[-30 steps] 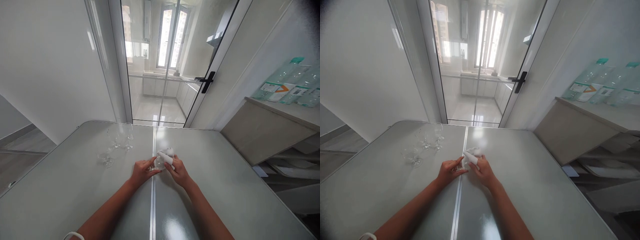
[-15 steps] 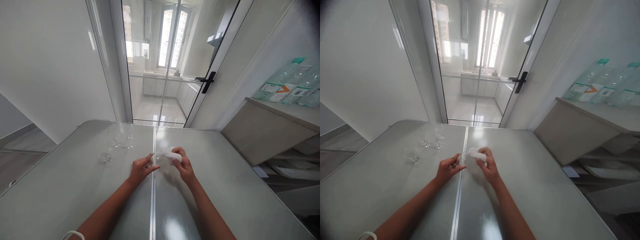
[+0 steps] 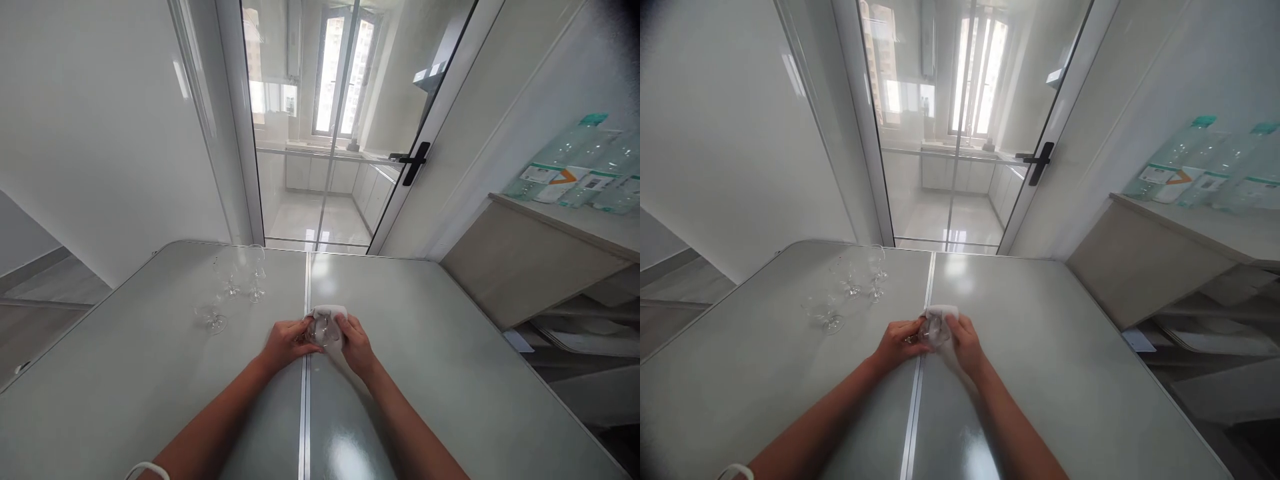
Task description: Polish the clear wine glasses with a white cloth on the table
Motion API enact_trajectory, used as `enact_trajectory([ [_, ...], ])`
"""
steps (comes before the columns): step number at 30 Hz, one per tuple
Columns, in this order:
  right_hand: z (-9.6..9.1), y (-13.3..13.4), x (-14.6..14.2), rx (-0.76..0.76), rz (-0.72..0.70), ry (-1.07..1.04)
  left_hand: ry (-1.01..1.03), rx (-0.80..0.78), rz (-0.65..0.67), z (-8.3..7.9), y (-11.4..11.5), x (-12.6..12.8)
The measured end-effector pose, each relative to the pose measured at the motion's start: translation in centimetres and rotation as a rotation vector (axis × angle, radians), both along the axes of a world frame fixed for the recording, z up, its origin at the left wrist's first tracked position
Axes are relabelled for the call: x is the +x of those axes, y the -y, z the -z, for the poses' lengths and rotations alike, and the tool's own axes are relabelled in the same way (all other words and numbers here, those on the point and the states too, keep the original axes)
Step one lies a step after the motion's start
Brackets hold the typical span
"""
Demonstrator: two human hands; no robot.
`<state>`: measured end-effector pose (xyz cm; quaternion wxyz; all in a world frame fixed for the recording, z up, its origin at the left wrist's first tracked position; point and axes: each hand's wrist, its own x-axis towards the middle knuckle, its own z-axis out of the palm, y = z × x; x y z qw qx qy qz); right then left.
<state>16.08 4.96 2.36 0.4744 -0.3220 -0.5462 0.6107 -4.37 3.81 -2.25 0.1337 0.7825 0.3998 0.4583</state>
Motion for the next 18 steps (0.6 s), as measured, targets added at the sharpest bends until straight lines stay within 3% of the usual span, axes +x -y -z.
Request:
enact_trajectory([
  [4, 0.2, 0.6, -1.5, -0.063, -0.057, -0.158, 0.161, -0.203, -0.057, -0.3, -0.2, 0.0],
  [6, 0.3, 0.8, -1.9, -0.008, -0.078, -0.16, 0.255, -0.262, -0.095, -0.6, -0.5, 0.1],
  [8, 0.6, 0.9, -2.0, 0.171, -0.067, -0.026, 0.332, -0.278, -0.136, -0.9, -0.7, 0.1],
  [10, 0.8, 0.9, -1.9, 0.453, -0.065, 0.203, 0.364, -0.28, -0.15, -1.0, -0.8, 0.2],
  [14, 0.7, 0.6, -1.5, 1.009, -0.02, 0.696, 0.261, -0.213, -0.196, -0.6, -0.6, 0.1],
  [18, -0.2, 0.7, -1.6, 1.222, 0.11, 0.94, -0.006, 0.003, -0.285, -0.1, -0.4, -0.1],
])
